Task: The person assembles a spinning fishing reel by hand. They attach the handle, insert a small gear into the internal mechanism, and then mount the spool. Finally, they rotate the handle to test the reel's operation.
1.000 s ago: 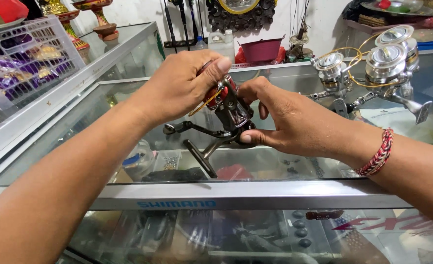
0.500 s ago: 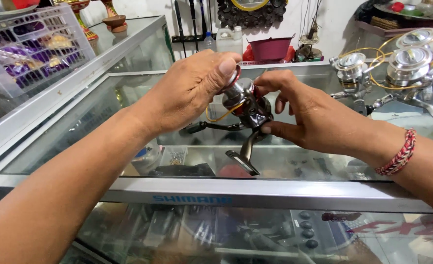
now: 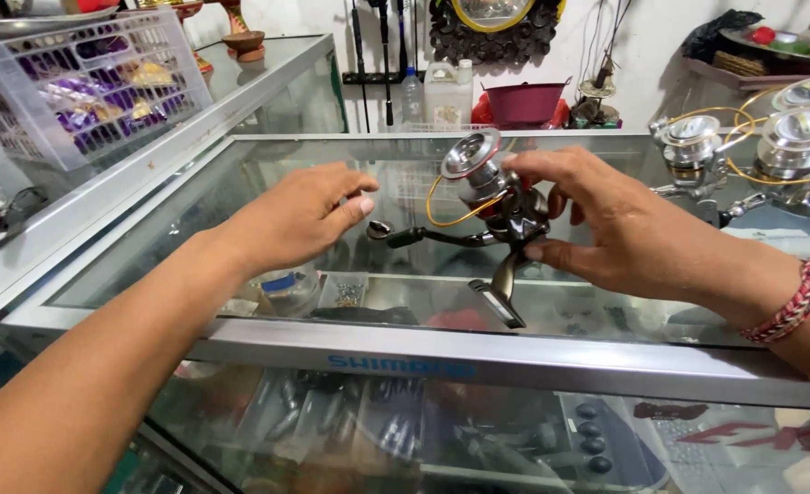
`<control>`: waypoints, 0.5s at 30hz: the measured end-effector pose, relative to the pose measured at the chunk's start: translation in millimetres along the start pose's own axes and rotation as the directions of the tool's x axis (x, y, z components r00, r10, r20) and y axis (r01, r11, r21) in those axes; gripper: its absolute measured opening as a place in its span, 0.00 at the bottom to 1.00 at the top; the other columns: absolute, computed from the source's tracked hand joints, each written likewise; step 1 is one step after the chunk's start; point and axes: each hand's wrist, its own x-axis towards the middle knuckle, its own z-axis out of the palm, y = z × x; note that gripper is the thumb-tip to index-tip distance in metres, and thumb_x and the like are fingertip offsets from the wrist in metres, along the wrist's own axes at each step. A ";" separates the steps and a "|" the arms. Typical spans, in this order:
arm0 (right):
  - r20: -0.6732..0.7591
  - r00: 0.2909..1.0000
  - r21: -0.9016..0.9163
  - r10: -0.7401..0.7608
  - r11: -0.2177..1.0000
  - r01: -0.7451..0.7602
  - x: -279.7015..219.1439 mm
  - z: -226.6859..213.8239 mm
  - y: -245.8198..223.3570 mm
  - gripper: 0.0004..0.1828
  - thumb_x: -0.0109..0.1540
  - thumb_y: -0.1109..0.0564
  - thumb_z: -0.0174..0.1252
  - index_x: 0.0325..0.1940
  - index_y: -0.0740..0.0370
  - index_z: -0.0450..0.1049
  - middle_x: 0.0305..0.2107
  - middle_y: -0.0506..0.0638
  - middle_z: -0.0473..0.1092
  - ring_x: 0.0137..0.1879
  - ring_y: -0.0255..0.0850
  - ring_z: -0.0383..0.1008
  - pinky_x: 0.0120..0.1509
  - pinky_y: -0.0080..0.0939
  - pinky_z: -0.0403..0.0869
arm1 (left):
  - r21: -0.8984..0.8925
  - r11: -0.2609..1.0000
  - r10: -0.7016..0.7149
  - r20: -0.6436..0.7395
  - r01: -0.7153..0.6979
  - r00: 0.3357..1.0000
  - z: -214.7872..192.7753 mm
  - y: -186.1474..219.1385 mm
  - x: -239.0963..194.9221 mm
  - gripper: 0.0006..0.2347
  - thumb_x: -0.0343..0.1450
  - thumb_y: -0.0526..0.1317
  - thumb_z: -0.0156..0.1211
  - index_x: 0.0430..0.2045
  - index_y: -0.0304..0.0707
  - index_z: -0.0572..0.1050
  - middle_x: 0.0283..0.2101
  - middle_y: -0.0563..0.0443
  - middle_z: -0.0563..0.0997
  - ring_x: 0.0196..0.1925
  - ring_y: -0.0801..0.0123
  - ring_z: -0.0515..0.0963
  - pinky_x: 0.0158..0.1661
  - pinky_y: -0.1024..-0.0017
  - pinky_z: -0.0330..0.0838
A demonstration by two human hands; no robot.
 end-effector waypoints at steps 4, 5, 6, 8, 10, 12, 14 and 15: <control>-0.112 0.985 -0.006 -0.132 0.991 0.132 0.7 6.6 12.8 0.38 0.59 0.60 0.65 0.70 0.44 0.57 0.57 0.50 0.64 0.44 0.41 0.73 0.44 0.42 0.77 | 0.018 1.000 0.014 -0.042 -0.013 0.999 2.6 -0.1 -6.6 0.17 0.78 0.46 0.44 0.57 0.42 0.73 0.47 0.48 0.78 0.50 0.54 0.77 0.50 0.57 0.67; -0.111 0.985 -0.008 -0.131 0.991 0.131 1.3 5.1 11.9 0.38 0.59 0.60 0.65 0.70 0.44 0.57 0.57 0.50 0.64 0.44 0.41 0.73 0.44 0.42 0.77 | 0.017 1.000 0.016 -0.043 -0.015 0.999 1.5 7.1 -10.4 0.17 0.78 0.46 0.44 0.57 0.42 0.73 0.47 0.48 0.78 0.50 0.54 0.77 0.50 0.57 0.67; -0.080 0.992 -0.005 -0.093 0.996 0.093 1.4 3.9 11.4 0.39 0.60 0.62 0.64 0.71 0.43 0.56 0.55 0.50 0.63 0.45 0.41 0.72 0.44 0.42 0.77 | 0.042 0.981 0.194 -0.197 -0.189 0.961 0.5 14.5 -13.8 0.14 0.78 0.42 0.47 0.54 0.37 0.75 0.44 0.45 0.80 0.45 0.53 0.79 0.45 0.58 0.70; -0.049 0.997 -0.002 -0.052 0.999 0.052 2.3 2.6 14.0 0.40 0.60 0.63 0.63 0.72 0.41 0.55 0.53 0.49 0.62 0.45 0.41 0.72 0.44 0.42 0.78 | 0.093 0.931 0.364 -0.336 -0.354 0.869 -1.3 40.8 -25.3 0.12 0.78 0.38 0.50 0.50 0.31 0.76 0.41 0.43 0.81 0.40 0.53 0.81 0.40 0.59 0.73; -0.080 0.992 -0.066 -0.100 0.993 0.095 2.8 3.1 20.7 0.39 0.59 0.69 0.61 0.70 0.46 0.57 0.56 0.52 0.62 0.44 0.43 0.71 0.46 0.45 0.74 | 0.181 0.682 0.695 -0.463 -0.709 0.550 -2.3 78.8 -41.5 0.13 0.74 0.20 0.50 0.54 0.23 0.71 0.43 0.37 0.83 0.42 0.53 0.84 0.46 0.62 0.85; -0.101 0.994 -0.030 -0.051 0.998 0.049 3.3 5.7 27.0 0.40 0.59 0.71 0.57 0.71 0.43 0.57 0.54 0.50 0.63 0.43 0.41 0.71 0.45 0.43 0.73 | 0.178 0.614 0.749 -0.440 -0.769 0.496 1.5 129.5 -70.5 0.11 0.79 0.27 0.44 0.52 0.28 0.74 0.40 0.43 0.80 0.33 0.56 0.73 0.38 0.58 0.73; -0.117 0.993 0.005 -0.009 1.000 0.009 3.4 6.4 26.9 0.40 0.60 0.73 0.54 0.72 0.41 0.57 0.51 0.48 0.65 0.41 0.39 0.71 0.44 0.40 0.72 | 0.174 0.545 0.795 -0.417 -0.820 0.440 25.9 151.7 -94.2 0.14 0.83 0.34 0.38 0.50 0.33 0.77 0.36 0.50 0.78 0.24 0.60 0.61 0.30 0.56 0.59; -0.106 0.994 0.016 0.034 0.999 -0.033 2.9 5.7 24.0 0.41 0.61 0.72 0.54 0.72 0.40 0.56 0.45 0.48 0.66 0.39 0.38 0.71 0.44 0.39 0.71 | -0.495 0.596 0.664 -0.139 -0.632 0.735 48.6 148.9 -102.6 0.13 0.82 0.42 0.40 0.52 0.39 0.72 0.48 0.49 0.75 0.44 0.62 0.67 0.50 0.60 0.62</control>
